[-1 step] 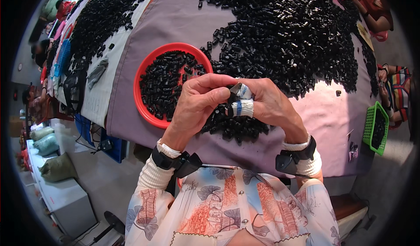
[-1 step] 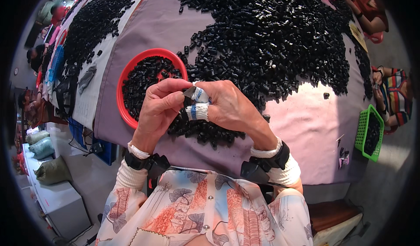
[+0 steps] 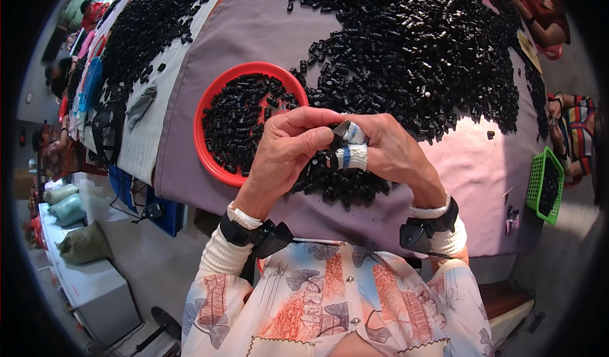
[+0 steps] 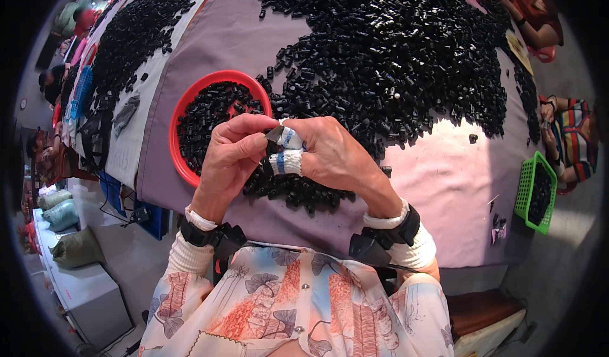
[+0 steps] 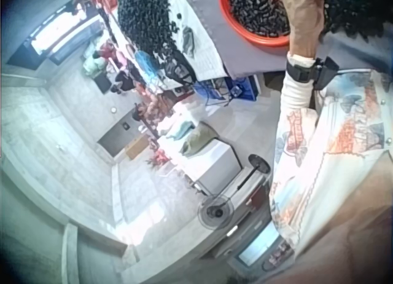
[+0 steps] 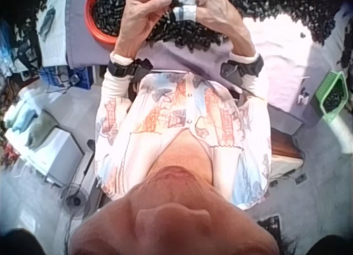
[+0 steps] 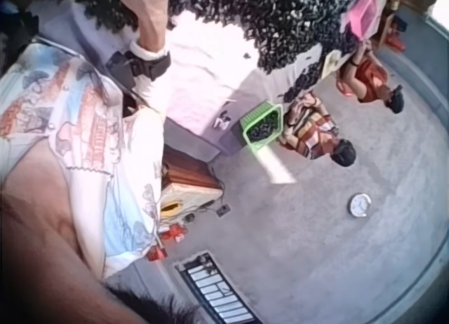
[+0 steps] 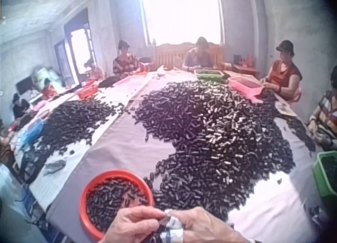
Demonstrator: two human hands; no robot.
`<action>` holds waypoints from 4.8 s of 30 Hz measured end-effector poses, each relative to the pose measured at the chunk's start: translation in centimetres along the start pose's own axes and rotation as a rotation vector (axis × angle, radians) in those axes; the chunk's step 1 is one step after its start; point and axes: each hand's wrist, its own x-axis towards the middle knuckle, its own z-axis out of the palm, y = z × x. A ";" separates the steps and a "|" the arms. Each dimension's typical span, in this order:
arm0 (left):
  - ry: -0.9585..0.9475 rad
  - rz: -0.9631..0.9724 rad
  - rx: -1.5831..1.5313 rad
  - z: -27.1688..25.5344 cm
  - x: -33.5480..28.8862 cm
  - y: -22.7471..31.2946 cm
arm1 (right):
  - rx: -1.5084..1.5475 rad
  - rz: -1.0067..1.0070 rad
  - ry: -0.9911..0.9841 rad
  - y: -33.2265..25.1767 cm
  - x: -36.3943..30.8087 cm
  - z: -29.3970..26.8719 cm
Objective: Assembling small black plastic components by hand in a manufacturing environment.
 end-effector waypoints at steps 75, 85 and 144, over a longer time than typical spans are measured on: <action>0.175 0.028 -0.018 0.0 -0.5 -0.2 | -0.037 -0.028 0.064 -0.1 1.6 1.4; 0.331 0.122 0.225 -1.8 -0.3 0.7 | 0.006 0.020 0.034 0.1 1.2 -0.7; 0.027 -0.053 -0.421 -0.7 -0.2 -1.2 | 0.007 0.001 0.106 -0.3 1.4 0.5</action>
